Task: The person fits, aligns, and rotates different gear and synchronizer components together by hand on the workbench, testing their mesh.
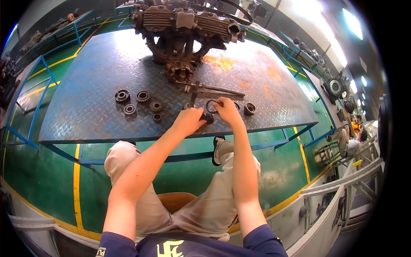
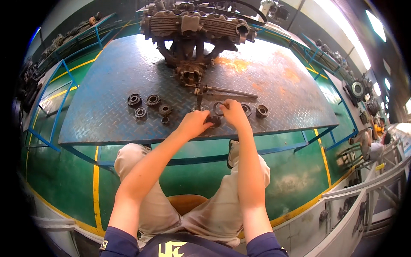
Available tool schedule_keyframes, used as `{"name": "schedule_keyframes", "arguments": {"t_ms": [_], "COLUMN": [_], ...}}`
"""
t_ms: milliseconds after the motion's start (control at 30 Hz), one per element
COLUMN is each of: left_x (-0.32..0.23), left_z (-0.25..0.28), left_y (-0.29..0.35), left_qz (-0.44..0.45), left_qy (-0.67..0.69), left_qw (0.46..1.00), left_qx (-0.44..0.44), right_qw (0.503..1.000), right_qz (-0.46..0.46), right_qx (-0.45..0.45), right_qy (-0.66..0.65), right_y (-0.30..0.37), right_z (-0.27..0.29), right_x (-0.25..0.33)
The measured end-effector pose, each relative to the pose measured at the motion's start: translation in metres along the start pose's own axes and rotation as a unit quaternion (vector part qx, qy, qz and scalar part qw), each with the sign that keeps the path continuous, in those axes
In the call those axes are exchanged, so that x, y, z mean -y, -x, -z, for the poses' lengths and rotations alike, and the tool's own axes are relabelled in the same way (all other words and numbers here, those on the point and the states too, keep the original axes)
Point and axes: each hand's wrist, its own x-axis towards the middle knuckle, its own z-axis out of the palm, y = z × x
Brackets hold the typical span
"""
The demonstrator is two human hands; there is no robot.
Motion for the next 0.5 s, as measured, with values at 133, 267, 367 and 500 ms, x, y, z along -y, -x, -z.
{"name": "schedule_keyframes", "arguments": {"t_ms": [133,267,367,500], "left_x": [-0.002,-0.003,-0.003,-0.010], "left_z": [0.003,0.004,0.006,0.011], "left_y": [0.004,0.010,0.017,0.017], "left_qz": [0.013,-0.009,-0.036,-0.066], "left_qy": [-0.001,0.005,0.009,0.001], "left_qw": [0.999,1.000,0.999,0.998], "left_qx": [0.037,0.027,0.012,-0.006], "right_qw": [0.997,0.995,0.995,0.991], "right_qz": [0.010,-0.052,-0.080,-0.087], "right_qx": [0.010,0.033,0.058,0.045], "right_qy": [-0.082,-0.081,-0.026,0.091], "right_y": [0.004,0.004,0.007,0.006], "right_z": [0.000,-0.005,-0.006,-0.009], "right_x": [-0.007,-0.002,0.002,-0.012]}}
